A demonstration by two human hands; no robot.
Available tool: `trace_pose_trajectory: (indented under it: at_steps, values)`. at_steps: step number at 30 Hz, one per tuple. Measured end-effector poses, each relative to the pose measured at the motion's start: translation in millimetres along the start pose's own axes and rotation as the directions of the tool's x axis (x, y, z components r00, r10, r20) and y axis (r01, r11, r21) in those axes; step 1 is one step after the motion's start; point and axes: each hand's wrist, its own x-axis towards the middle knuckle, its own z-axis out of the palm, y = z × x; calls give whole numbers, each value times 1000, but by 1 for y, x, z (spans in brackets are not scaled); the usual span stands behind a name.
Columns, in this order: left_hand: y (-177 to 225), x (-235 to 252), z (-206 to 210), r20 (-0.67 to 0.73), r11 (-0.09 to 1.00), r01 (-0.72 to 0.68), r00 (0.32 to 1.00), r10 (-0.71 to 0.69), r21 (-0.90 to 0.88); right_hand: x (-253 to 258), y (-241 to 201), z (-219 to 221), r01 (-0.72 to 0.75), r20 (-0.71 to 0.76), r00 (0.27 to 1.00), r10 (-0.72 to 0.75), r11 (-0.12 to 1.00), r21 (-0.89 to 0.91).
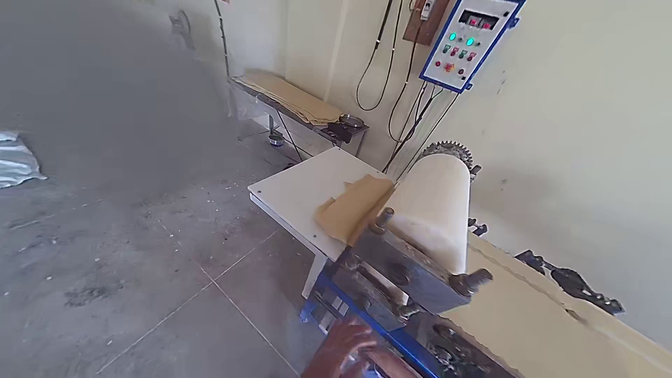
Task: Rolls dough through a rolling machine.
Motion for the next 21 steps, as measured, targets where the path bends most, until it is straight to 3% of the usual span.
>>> trace_pose_trajectory:
  at_steps: [2,4,5,7,9,10,12,15,18,21]
  values:
    - [-19,3,-55,-152,999,19,988,-13,35,54,2,21,291,-25,955,-296,948,-125]
    - [-40,21,-113,-307,995,61,951,-34,79,133,-6,66,323,-114,933,-341,934,-155]
    - [-53,31,-143,-352,992,98,934,-62,85,178,-19,78,285,-113,945,-307,942,-177]
    - [-88,50,-202,-377,981,161,920,-109,110,266,-42,76,206,-257,920,-295,923,-324]
    - [-131,73,-255,-363,969,200,922,-135,146,328,-67,52,-97,-448,888,-103,911,-401]
    - [-155,87,-280,-332,965,216,930,-157,148,355,-74,39,-262,-545,838,27,896,-360]
    - [-203,121,-329,-199,961,250,954,-224,116,402,-75,20,-507,-657,701,277,841,-186]
    - [-267,182,-375,81,946,323,944,-319,-35,440,-77,9,-661,-696,520,495,749,40]
    - [-310,257,-394,441,870,485,802,-402,-89,453,-84,6,-713,-698,388,602,676,187]
    - [-345,326,-384,691,803,589,617,-376,-89,458,-91,11,-757,-693,326,644,616,217]
